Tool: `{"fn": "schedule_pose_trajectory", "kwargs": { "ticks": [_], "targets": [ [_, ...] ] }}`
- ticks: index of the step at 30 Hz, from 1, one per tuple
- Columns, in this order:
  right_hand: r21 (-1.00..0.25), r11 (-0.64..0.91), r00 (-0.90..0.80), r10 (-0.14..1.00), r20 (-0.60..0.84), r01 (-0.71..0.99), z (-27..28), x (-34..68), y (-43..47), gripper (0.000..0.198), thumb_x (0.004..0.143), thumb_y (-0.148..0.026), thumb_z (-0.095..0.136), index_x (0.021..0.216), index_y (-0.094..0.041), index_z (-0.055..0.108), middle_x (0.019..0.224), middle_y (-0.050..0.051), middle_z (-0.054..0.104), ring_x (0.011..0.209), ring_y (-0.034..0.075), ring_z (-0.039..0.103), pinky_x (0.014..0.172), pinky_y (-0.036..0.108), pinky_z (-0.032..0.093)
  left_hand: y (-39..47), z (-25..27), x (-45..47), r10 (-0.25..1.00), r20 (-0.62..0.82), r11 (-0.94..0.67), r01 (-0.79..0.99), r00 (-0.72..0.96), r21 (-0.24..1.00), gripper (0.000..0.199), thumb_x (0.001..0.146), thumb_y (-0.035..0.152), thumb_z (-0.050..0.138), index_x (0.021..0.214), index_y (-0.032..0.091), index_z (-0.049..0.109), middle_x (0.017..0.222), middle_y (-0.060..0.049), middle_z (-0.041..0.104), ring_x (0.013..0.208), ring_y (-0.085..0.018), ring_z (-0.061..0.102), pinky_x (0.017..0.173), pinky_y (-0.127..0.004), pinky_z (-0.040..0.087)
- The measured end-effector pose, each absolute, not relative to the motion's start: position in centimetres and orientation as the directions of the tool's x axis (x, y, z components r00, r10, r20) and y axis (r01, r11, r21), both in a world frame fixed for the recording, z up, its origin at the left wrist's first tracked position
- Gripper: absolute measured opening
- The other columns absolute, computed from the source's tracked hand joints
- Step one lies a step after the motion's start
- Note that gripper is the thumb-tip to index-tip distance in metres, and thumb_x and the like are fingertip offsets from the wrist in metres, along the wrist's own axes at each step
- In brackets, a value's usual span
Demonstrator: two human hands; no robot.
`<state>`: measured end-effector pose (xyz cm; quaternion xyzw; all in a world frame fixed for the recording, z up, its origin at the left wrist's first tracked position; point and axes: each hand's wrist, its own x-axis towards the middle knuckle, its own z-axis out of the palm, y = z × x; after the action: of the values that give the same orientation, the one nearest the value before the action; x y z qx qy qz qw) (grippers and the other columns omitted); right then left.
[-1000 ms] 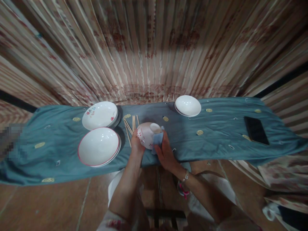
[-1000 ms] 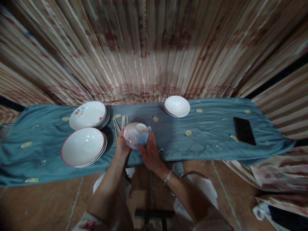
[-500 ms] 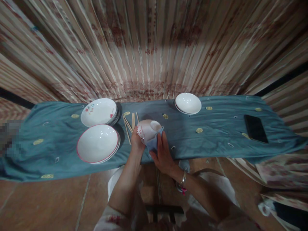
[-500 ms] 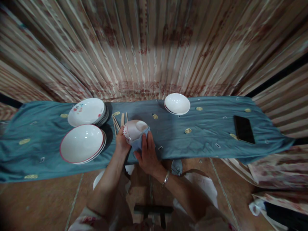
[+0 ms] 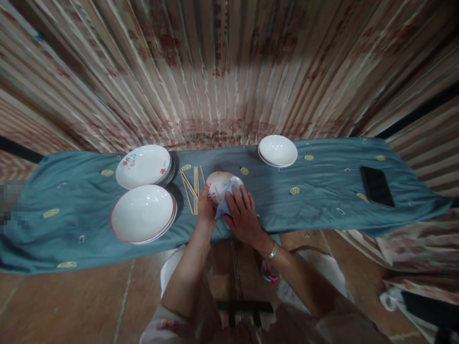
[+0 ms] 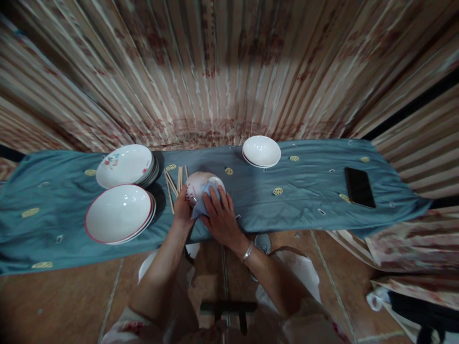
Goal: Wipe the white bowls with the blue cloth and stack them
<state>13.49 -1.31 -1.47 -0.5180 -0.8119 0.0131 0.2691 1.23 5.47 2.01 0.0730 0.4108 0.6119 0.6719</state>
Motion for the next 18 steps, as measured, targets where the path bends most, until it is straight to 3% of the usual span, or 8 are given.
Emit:
{"fn": "schedule_pose_trajectory", "kwargs": {
  "ticks": [7,18],
  "targets": [
    [-0.328,0.465,-0.304,0.846,0.439,0.822,-0.3,13.6,-0.3,0.06,0.103,-0.04,0.042,0.155,-0.012,0.039,0.164,0.02,0.036,0.158,0.034,0.017,0.122,0.06,0.025,5.2,2.6,1.7,0.875,-0.461,0.223,-0.724,-0.146,0.653,0.019,0.089,0.03,0.062,0.083,0.015,0.071,0.071,-0.003,0.073,0.081,-0.019,0.074,0.081,-0.028,0.056],
    [-0.37,0.443,-0.239,0.843,0.482,0.817,1.8,14.0,1.4,0.053,0.105,-0.037,0.036,0.152,-0.013,0.043,0.159,0.017,0.044,0.155,0.029,0.028,0.125,0.055,0.02,4.9,2.2,1.8,0.919,-0.369,0.188,-0.668,-0.14,0.72,0.023,0.091,0.032,0.063,0.08,0.014,0.072,0.068,-0.001,0.07,0.06,-0.013,0.062,0.067,-0.025,0.049]
  ]
}}
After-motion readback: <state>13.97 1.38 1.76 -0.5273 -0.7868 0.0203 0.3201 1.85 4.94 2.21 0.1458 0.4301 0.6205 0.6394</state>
